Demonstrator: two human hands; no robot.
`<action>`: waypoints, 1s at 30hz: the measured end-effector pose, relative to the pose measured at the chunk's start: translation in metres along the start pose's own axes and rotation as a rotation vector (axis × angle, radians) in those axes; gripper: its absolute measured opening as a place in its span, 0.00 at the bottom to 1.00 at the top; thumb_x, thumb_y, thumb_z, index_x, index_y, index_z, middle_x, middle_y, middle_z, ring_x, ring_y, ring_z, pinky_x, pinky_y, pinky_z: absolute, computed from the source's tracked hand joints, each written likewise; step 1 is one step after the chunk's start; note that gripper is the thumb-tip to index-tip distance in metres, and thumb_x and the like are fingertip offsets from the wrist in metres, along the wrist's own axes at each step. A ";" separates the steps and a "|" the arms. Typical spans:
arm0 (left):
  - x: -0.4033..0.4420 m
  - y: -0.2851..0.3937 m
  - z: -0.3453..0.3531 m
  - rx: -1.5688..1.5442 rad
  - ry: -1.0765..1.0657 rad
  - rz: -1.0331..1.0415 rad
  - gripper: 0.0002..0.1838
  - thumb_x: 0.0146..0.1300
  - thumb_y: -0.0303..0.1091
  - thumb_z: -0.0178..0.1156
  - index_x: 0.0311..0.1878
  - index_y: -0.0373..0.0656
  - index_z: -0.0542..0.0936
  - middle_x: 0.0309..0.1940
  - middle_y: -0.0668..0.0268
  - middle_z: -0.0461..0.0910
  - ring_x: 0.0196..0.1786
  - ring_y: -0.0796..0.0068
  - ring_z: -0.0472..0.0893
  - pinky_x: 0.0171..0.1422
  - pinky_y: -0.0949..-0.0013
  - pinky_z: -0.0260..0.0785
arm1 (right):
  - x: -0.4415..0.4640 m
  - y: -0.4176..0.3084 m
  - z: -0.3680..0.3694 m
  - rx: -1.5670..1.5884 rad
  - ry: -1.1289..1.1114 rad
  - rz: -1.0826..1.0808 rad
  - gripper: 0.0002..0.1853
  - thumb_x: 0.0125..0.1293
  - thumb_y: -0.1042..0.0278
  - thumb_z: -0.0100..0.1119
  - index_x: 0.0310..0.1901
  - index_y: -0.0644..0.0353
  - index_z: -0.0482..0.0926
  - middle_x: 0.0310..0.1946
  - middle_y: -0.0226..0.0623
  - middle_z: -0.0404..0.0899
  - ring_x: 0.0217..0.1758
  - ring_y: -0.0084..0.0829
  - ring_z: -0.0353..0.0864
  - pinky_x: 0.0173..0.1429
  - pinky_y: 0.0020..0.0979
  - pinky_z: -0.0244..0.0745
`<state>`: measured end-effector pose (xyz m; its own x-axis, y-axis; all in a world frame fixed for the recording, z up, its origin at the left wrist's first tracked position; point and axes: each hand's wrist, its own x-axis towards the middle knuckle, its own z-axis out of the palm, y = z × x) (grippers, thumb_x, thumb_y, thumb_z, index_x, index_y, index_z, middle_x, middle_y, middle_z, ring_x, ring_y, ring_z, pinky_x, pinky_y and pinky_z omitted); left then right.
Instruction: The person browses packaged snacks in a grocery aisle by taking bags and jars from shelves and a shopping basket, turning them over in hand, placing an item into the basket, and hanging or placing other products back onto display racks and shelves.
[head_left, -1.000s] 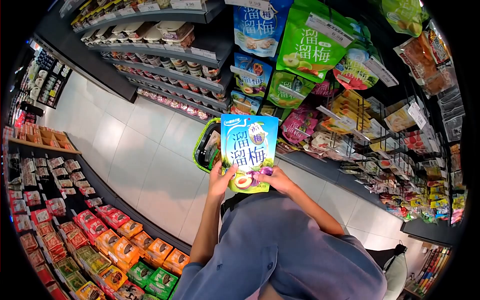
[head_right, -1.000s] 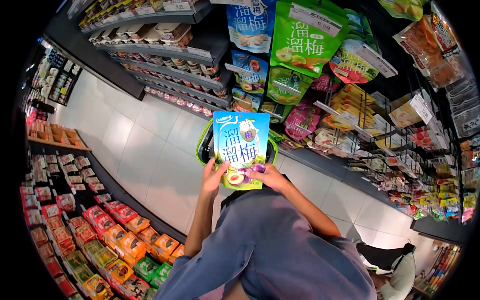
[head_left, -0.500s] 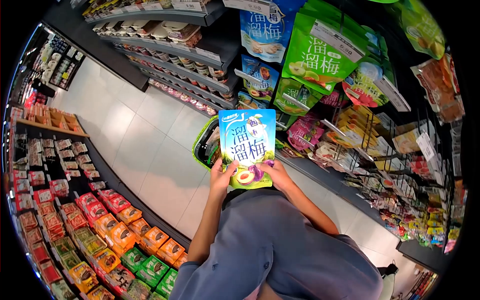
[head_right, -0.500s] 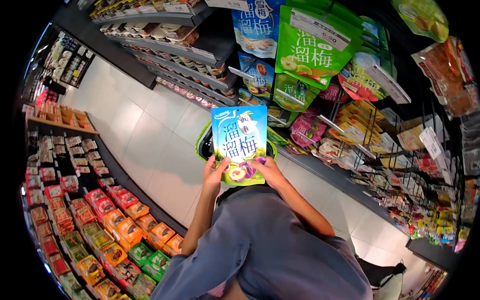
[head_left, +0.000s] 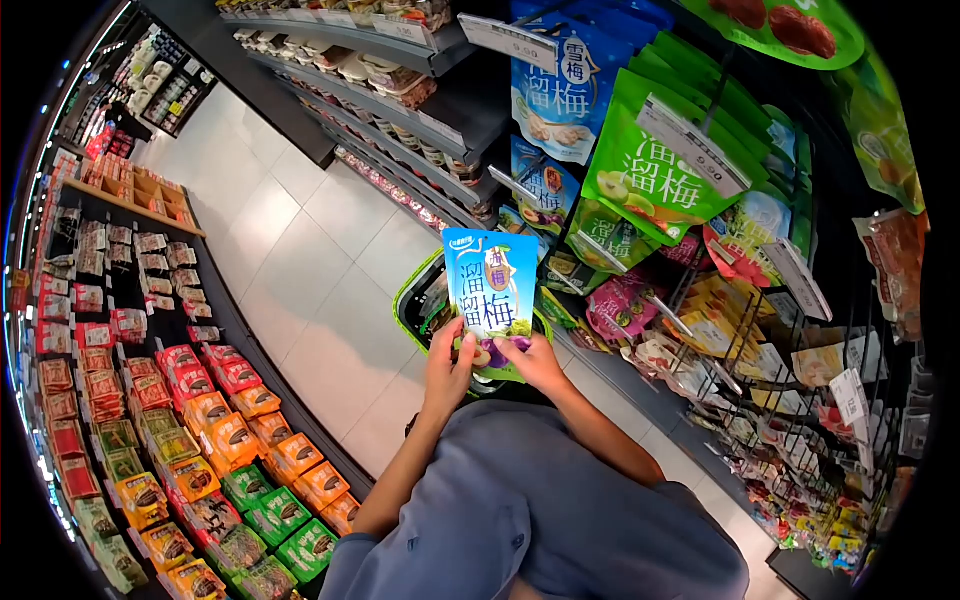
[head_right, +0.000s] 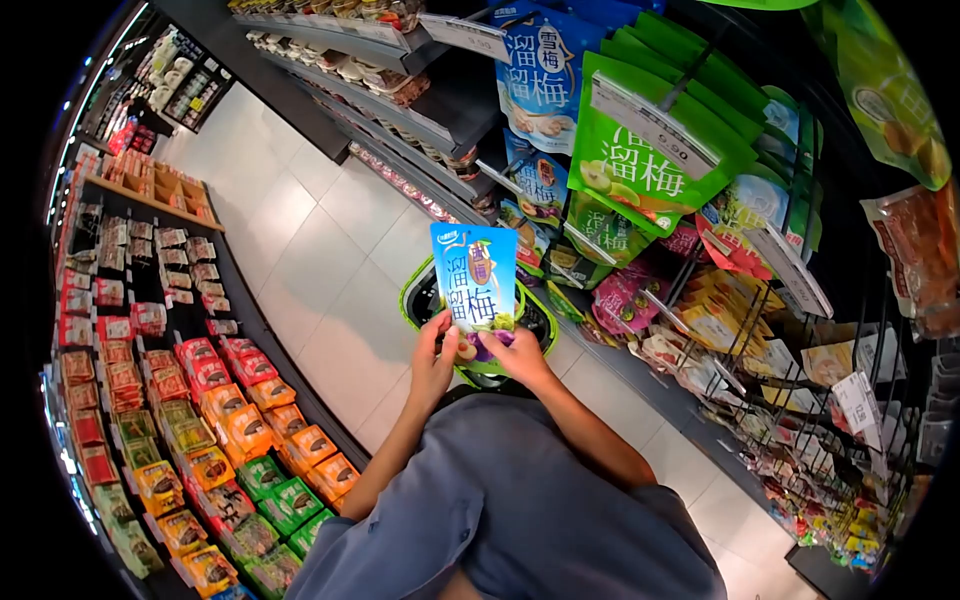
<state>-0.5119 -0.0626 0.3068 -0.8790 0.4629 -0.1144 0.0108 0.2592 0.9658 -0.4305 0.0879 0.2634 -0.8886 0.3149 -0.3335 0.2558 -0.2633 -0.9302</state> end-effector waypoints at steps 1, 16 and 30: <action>0.000 -0.003 0.001 0.000 0.007 -0.003 0.24 0.70 0.36 0.58 0.65 0.35 0.69 0.56 0.57 0.71 0.50 0.73 0.77 0.45 0.72 0.74 | 0.000 -0.005 0.002 -0.065 0.005 -0.078 0.18 0.66 0.63 0.63 0.52 0.67 0.79 0.41 0.33 0.84 0.40 0.21 0.80 0.46 0.25 0.75; 0.045 -0.011 -0.043 -0.965 -0.367 -0.559 0.28 0.60 0.28 0.55 0.65 0.30 0.67 0.58 0.49 0.76 0.59 0.55 0.78 0.65 0.58 0.70 | 0.020 -0.024 0.013 -0.216 0.223 -0.337 0.32 0.63 0.69 0.64 0.68 0.61 0.64 0.65 0.41 0.69 0.67 0.37 0.68 0.68 0.36 0.64; 0.089 -0.002 -0.034 -0.205 -0.622 0.149 0.41 0.56 0.27 0.65 0.71 0.36 0.57 0.62 0.58 0.70 0.62 0.67 0.72 0.65 0.65 0.65 | 0.036 -0.051 0.051 -0.201 0.292 -0.275 0.36 0.63 0.59 0.67 0.67 0.65 0.64 0.63 0.46 0.69 0.64 0.36 0.72 0.62 0.37 0.71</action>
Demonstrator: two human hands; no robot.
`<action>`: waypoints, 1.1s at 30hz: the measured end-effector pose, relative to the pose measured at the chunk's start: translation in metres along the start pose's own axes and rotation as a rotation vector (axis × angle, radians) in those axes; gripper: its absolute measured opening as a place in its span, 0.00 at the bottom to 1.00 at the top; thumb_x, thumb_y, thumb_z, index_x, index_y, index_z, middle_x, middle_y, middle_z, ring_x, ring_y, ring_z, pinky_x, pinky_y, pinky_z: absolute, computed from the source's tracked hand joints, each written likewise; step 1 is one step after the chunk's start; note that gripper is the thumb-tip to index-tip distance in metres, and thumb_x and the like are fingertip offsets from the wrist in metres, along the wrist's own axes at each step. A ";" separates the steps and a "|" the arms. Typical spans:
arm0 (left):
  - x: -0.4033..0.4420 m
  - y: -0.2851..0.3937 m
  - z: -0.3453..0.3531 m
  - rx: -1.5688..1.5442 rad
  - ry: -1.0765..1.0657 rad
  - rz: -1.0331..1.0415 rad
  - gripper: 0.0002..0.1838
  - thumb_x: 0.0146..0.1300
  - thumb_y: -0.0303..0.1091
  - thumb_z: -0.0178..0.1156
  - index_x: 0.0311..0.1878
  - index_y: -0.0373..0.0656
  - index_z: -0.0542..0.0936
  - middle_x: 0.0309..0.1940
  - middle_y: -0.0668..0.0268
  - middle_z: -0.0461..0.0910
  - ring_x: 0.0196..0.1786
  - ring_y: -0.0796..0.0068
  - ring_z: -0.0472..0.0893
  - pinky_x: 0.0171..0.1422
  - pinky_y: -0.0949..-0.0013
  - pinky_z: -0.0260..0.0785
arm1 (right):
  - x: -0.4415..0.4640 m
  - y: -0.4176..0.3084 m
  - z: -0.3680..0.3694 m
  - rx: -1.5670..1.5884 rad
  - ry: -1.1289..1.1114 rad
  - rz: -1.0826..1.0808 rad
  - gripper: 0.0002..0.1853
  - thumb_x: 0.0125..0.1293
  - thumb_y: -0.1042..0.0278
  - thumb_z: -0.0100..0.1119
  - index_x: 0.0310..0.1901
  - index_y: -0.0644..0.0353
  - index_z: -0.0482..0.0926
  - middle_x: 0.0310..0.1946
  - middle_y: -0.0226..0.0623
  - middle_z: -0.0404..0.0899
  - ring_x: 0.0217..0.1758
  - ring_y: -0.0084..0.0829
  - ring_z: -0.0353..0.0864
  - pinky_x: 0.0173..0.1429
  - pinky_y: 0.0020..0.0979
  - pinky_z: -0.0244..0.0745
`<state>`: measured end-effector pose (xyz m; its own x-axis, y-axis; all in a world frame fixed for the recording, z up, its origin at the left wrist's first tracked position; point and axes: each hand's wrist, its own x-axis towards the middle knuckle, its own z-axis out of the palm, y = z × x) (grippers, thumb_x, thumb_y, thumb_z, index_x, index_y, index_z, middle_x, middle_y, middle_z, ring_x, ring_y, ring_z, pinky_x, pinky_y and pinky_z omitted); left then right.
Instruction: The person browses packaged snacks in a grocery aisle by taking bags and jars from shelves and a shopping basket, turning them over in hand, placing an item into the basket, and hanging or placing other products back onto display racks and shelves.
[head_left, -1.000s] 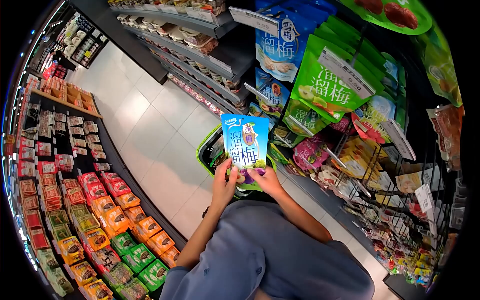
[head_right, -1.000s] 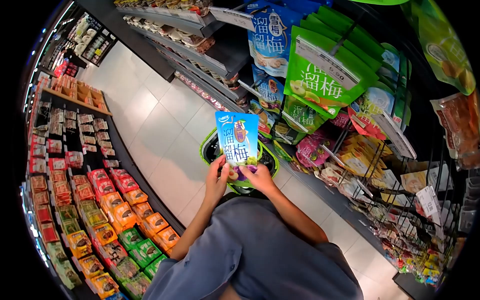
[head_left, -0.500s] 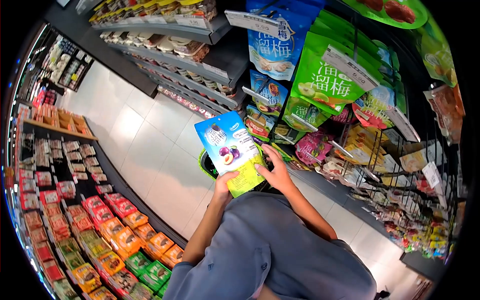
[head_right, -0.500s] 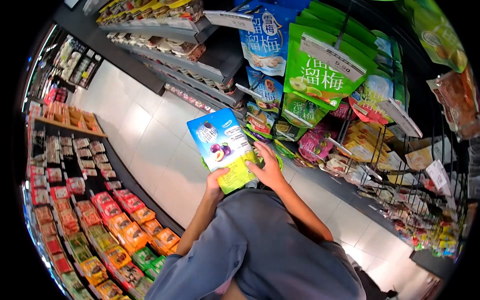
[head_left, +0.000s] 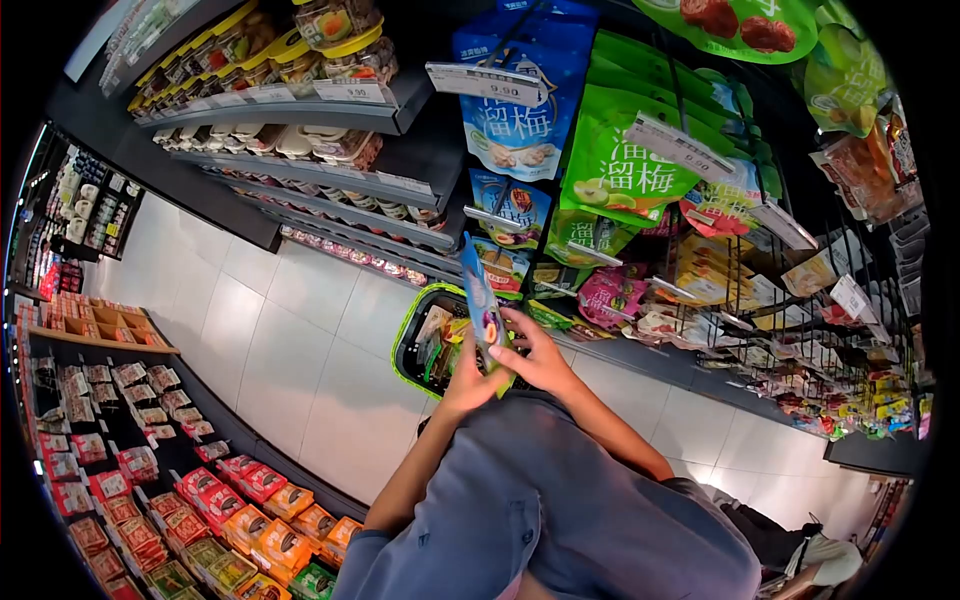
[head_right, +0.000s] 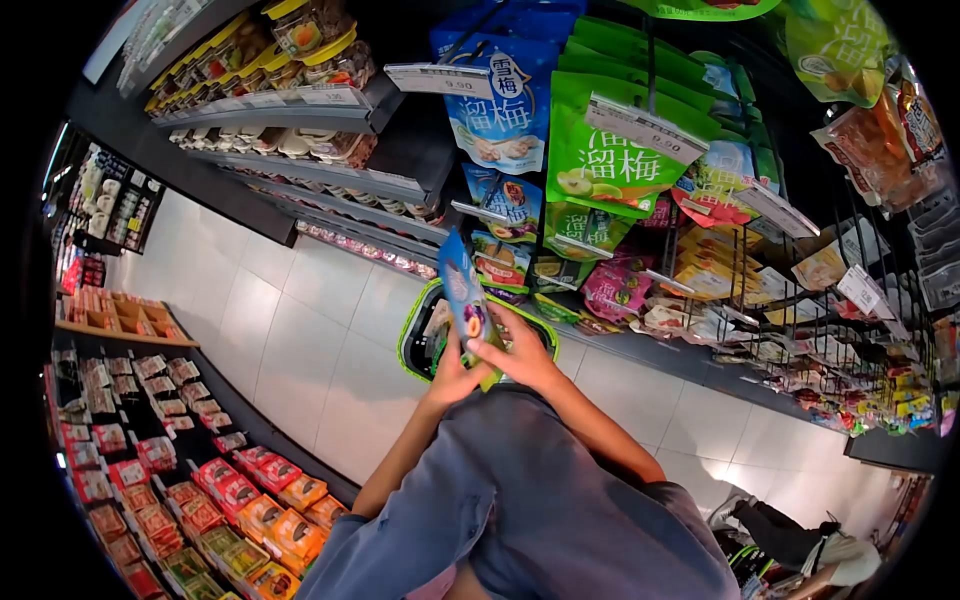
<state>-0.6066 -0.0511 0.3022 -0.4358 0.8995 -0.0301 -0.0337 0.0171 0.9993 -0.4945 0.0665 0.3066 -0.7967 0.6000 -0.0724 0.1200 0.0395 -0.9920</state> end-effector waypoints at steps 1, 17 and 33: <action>0.004 0.011 0.000 0.130 -0.055 0.093 0.45 0.53 0.28 0.68 0.72 0.36 0.55 0.63 0.56 0.68 0.64 0.66 0.71 0.65 0.65 0.65 | 0.001 -0.002 0.002 -0.081 -0.002 -0.040 0.38 0.62 0.58 0.68 0.68 0.66 0.63 0.64 0.47 0.68 0.64 0.37 0.71 0.62 0.38 0.71; 0.051 0.012 -0.032 -0.297 0.367 -0.077 0.40 0.60 0.40 0.70 0.67 0.32 0.59 0.62 0.53 0.66 0.65 0.67 0.68 0.69 0.64 0.60 | 0.000 0.003 -0.007 0.088 -0.073 0.200 0.20 0.67 0.59 0.61 0.54 0.65 0.79 0.44 0.39 0.84 0.46 0.24 0.79 0.54 0.29 0.73; 0.098 -0.027 -0.033 -0.150 0.407 -0.131 0.24 0.55 0.36 0.74 0.48 0.38 0.72 0.43 0.63 0.80 0.43 0.77 0.80 0.47 0.72 0.75 | 0.050 0.037 -0.021 0.263 0.165 0.219 0.18 0.68 0.56 0.62 0.48 0.64 0.81 0.38 0.30 0.83 0.38 0.19 0.76 0.44 0.25 0.72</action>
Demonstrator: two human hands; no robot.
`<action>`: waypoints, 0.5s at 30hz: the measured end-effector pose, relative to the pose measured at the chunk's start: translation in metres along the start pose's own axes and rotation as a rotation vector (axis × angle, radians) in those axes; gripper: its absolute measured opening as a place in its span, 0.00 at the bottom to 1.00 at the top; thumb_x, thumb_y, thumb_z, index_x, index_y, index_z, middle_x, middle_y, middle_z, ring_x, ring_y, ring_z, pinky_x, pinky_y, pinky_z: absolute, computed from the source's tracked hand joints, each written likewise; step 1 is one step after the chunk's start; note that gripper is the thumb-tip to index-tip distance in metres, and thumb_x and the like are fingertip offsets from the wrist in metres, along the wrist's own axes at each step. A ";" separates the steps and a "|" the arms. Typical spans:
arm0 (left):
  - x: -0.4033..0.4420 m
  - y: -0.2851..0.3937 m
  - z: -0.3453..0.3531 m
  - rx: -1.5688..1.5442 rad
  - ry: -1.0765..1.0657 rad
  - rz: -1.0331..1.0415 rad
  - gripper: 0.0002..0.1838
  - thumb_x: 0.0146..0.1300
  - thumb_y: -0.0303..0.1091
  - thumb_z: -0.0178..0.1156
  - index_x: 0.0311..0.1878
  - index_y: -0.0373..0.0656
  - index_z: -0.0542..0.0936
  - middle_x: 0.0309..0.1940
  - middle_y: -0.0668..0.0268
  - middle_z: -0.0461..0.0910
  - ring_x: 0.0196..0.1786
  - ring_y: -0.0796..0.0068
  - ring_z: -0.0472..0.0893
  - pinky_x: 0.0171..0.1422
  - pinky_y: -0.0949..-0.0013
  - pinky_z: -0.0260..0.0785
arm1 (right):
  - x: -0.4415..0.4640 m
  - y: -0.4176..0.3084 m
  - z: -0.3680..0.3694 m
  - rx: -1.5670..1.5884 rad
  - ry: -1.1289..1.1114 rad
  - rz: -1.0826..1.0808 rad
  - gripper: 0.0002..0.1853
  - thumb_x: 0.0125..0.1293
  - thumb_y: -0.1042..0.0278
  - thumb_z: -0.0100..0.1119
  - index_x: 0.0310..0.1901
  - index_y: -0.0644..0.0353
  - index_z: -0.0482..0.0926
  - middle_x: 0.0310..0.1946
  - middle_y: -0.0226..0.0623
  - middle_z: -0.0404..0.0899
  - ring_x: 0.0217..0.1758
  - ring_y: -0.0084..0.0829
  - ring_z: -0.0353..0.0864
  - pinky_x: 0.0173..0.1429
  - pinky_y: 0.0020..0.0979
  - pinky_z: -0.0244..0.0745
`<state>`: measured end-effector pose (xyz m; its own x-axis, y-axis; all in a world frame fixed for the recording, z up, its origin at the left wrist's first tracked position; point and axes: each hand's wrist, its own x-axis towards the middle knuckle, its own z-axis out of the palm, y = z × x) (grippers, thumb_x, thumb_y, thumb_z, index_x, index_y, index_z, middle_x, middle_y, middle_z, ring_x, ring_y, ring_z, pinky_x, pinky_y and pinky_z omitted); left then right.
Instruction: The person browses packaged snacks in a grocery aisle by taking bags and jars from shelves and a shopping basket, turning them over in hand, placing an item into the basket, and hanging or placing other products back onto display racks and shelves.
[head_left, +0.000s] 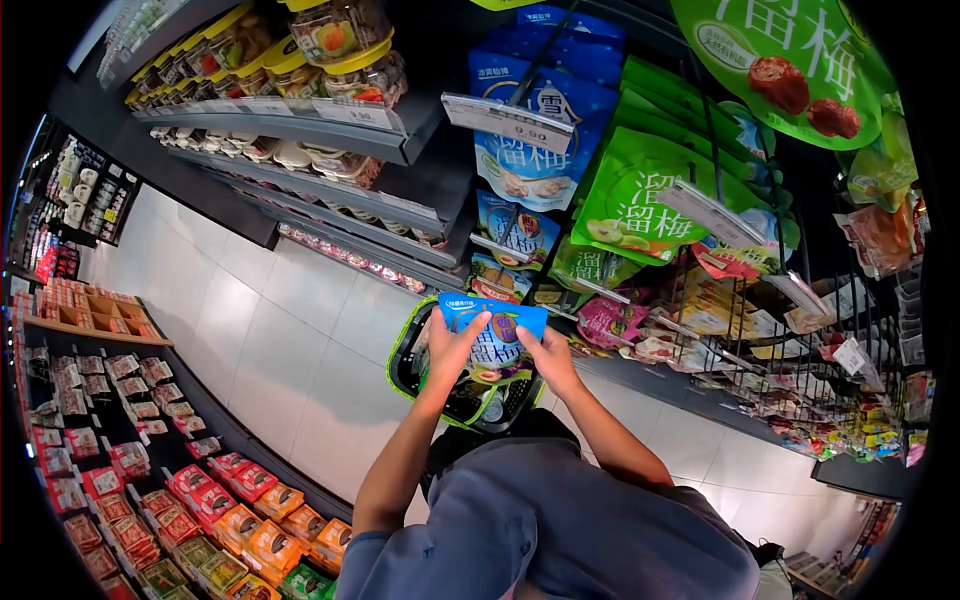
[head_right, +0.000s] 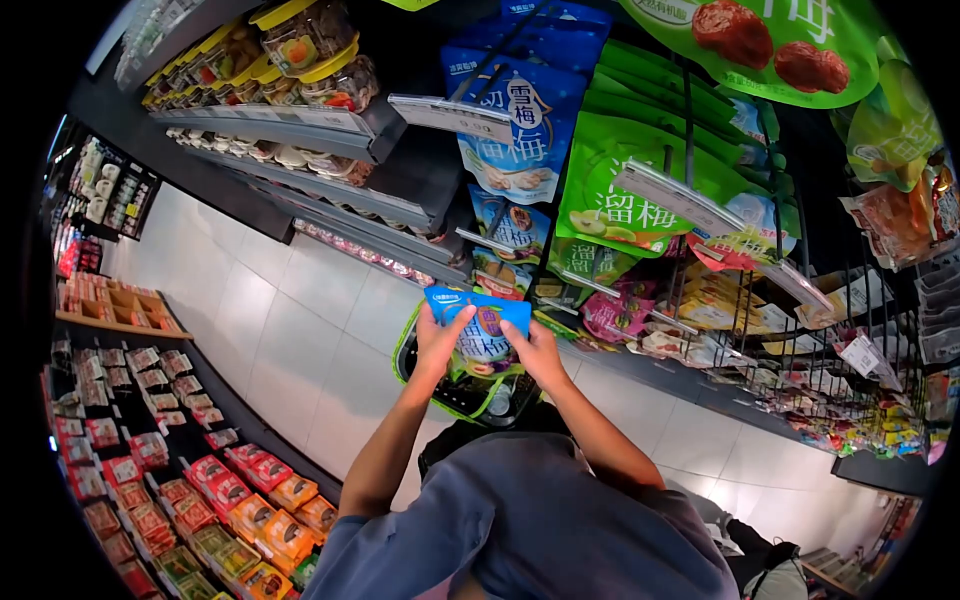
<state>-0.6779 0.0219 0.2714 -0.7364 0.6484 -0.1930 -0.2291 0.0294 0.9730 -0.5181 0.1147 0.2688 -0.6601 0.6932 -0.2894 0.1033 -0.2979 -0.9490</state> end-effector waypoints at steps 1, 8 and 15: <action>0.006 -0.002 0.002 -0.009 0.009 -0.001 0.22 0.56 0.34 0.73 0.48 0.39 0.73 0.43 0.64 0.80 0.43 0.78 0.80 0.48 0.71 0.75 | 0.008 -0.002 0.001 -0.061 0.056 -0.022 0.17 0.68 0.56 0.62 0.46 0.64 0.81 0.36 0.30 0.83 0.37 0.18 0.76 0.43 0.25 0.72; 0.062 -0.011 0.010 0.173 -0.005 -0.019 0.31 0.51 0.44 0.76 0.49 0.34 0.71 0.42 0.59 0.79 0.42 0.72 0.81 0.43 0.69 0.77 | 0.066 0.025 -0.011 -0.112 0.169 -0.124 0.16 0.68 0.57 0.62 0.40 0.64 0.83 0.32 0.28 0.82 0.35 0.16 0.75 0.42 0.24 0.71; 0.104 -0.023 0.024 0.176 0.005 -0.025 0.33 0.52 0.49 0.75 0.49 0.33 0.72 0.42 0.58 0.80 0.44 0.71 0.81 0.45 0.67 0.76 | 0.098 0.018 -0.014 -0.188 0.223 -0.110 0.16 0.68 0.57 0.62 0.40 0.65 0.83 0.31 0.29 0.83 0.34 0.17 0.76 0.41 0.25 0.71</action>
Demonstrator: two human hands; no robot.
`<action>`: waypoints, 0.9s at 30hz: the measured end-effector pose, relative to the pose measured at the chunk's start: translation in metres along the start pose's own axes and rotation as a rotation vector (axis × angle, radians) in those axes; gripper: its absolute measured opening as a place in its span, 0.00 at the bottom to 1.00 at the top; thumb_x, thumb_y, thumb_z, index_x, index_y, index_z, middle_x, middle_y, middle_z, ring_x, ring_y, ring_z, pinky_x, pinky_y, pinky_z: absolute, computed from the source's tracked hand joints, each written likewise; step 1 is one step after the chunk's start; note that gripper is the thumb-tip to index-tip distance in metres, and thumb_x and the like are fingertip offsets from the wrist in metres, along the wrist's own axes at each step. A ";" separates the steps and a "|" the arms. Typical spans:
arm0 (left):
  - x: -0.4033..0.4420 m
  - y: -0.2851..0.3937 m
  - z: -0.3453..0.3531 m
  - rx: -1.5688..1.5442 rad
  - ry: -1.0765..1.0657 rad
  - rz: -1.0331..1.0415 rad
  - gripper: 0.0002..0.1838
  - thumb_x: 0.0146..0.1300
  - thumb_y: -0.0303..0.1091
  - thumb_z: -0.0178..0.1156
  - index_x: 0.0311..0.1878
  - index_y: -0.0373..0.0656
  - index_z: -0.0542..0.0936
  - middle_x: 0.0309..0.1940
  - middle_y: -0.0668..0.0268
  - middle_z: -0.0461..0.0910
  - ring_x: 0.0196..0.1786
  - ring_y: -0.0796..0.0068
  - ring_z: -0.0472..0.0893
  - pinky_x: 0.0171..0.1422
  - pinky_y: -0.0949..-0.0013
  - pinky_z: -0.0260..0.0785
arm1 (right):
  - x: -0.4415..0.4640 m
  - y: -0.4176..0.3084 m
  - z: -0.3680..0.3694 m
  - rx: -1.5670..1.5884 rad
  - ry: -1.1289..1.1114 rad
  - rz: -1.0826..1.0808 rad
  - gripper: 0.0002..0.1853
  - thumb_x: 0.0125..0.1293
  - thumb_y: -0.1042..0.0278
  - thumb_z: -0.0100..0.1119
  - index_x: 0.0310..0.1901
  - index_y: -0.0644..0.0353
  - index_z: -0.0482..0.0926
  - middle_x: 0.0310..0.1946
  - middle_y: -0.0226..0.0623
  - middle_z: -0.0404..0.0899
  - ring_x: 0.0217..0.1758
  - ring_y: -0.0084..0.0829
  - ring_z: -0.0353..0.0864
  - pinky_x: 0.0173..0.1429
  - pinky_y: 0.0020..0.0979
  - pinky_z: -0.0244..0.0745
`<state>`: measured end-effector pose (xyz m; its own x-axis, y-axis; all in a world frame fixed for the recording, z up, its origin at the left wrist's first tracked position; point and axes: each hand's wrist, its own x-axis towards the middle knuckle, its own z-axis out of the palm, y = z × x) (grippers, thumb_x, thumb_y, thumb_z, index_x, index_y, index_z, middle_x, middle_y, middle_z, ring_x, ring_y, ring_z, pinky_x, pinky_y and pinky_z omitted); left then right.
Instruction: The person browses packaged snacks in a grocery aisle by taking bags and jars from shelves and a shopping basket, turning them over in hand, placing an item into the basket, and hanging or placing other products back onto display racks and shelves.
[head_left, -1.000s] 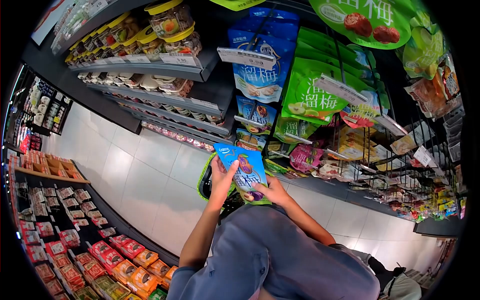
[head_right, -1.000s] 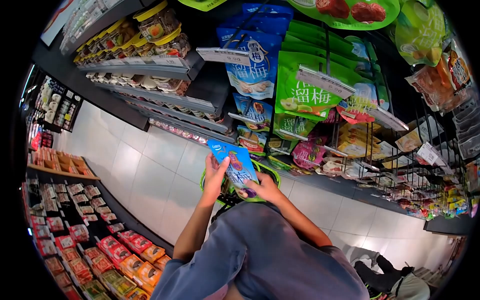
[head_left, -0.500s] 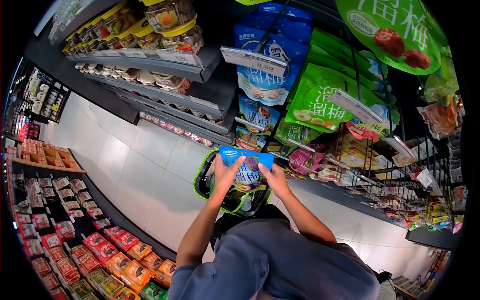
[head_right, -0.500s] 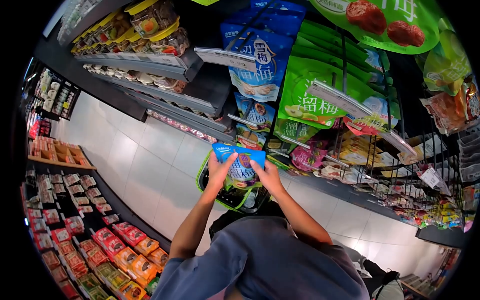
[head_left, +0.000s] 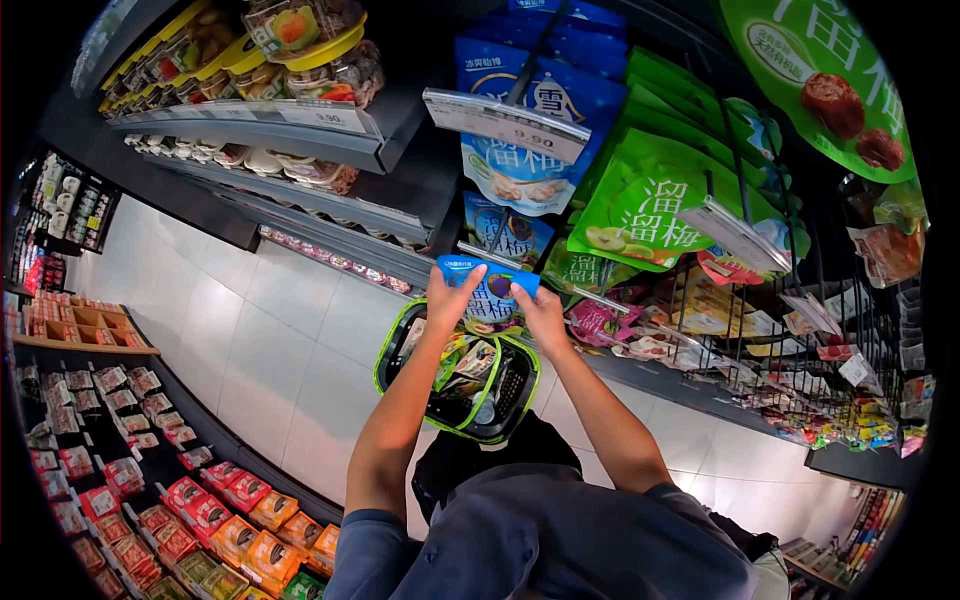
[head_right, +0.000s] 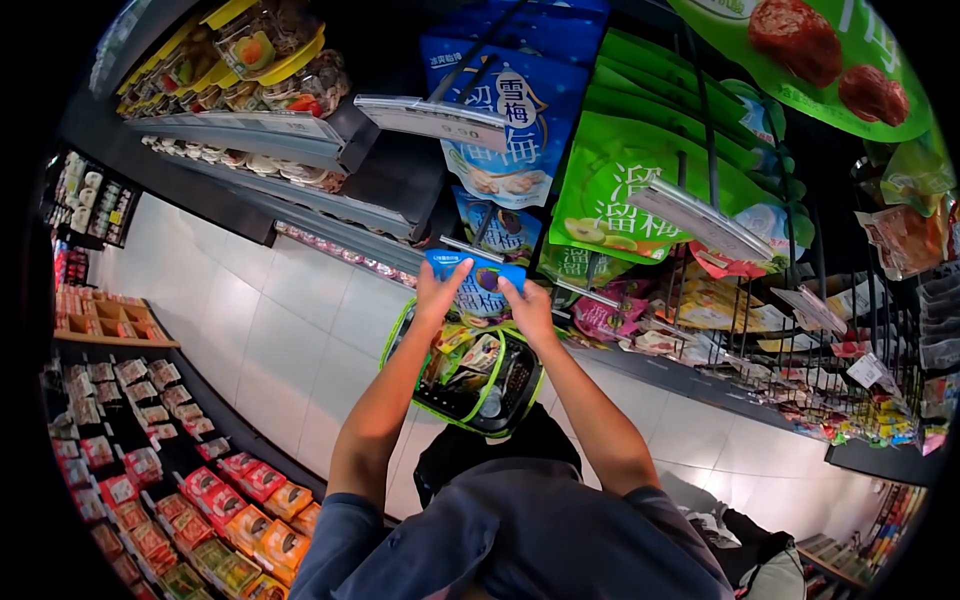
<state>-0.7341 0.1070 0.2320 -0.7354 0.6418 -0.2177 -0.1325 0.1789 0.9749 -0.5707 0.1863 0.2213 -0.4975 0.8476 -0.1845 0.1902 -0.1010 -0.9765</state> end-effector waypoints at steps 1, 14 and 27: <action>0.003 0.000 0.001 -0.002 -0.001 -0.003 0.33 0.52 0.49 0.75 0.49 0.33 0.72 0.42 0.58 0.80 0.44 0.71 0.81 0.45 0.67 0.76 | 0.003 0.001 -0.001 -0.003 0.001 0.002 0.16 0.68 0.57 0.62 0.40 0.65 0.83 0.31 0.29 0.83 0.34 0.17 0.76 0.41 0.25 0.71; 0.036 -0.019 0.015 -0.108 -0.007 0.227 0.27 0.55 0.41 0.73 0.49 0.37 0.71 0.42 0.63 0.79 0.45 0.74 0.77 0.50 0.68 0.70 | 0.013 -0.019 0.002 -0.059 0.100 -0.155 0.17 0.69 0.56 0.61 0.44 0.64 0.83 0.29 0.28 0.81 0.31 0.17 0.73 0.37 0.24 0.70; 0.049 -0.004 0.032 -0.031 0.068 0.137 0.29 0.53 0.48 0.75 0.45 0.35 0.73 0.39 0.58 0.82 0.42 0.69 0.81 0.48 0.66 0.73 | 0.032 -0.008 -0.002 -0.059 0.130 -0.043 0.20 0.70 0.52 0.58 0.41 0.65 0.82 0.30 0.31 0.80 0.33 0.19 0.73 0.39 0.25 0.70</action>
<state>-0.7481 0.1614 0.2162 -0.7912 0.6063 -0.0802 -0.0475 0.0698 0.9964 -0.5867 0.2147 0.2231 -0.3933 0.9112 -0.1228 0.2226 -0.0352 -0.9743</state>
